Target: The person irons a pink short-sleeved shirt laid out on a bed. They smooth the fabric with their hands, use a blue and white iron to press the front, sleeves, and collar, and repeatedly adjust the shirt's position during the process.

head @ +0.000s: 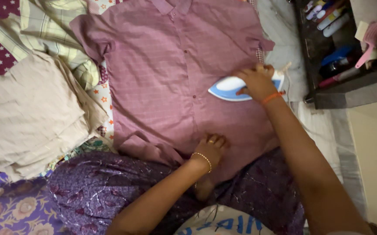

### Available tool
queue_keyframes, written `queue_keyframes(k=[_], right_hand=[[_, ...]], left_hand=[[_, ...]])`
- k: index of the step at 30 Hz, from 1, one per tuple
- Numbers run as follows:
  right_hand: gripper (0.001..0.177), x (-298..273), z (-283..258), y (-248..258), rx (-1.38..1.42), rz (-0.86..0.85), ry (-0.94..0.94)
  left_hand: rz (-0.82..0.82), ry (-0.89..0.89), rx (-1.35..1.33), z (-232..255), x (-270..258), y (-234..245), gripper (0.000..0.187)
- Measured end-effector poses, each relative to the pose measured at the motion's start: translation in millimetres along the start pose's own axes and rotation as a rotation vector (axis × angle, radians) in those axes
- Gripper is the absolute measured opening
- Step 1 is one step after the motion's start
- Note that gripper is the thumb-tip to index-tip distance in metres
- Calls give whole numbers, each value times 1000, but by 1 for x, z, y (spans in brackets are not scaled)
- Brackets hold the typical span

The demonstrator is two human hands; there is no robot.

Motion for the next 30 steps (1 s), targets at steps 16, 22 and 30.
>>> queue_keyframes(k=[16,22,30], right_hand=[[71,-41,-20,26,76,-349,-41],[68,-114,-45,44,99,-324,5],[67,-157,-65,58,105,-214,-12]], left_hand=[[-44,-90,-156,32,-31,3,75],[-154,-129,-169,28,-42,35,72],[-122,-109,-122,10,-69,54,59]])
Point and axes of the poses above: each hand's wrist, its own x-axis towards the middle knuckle, its own y-axis out of the back of the hand, z = x × y, the point moved 1 cm from there along x, towards the middle knuckle
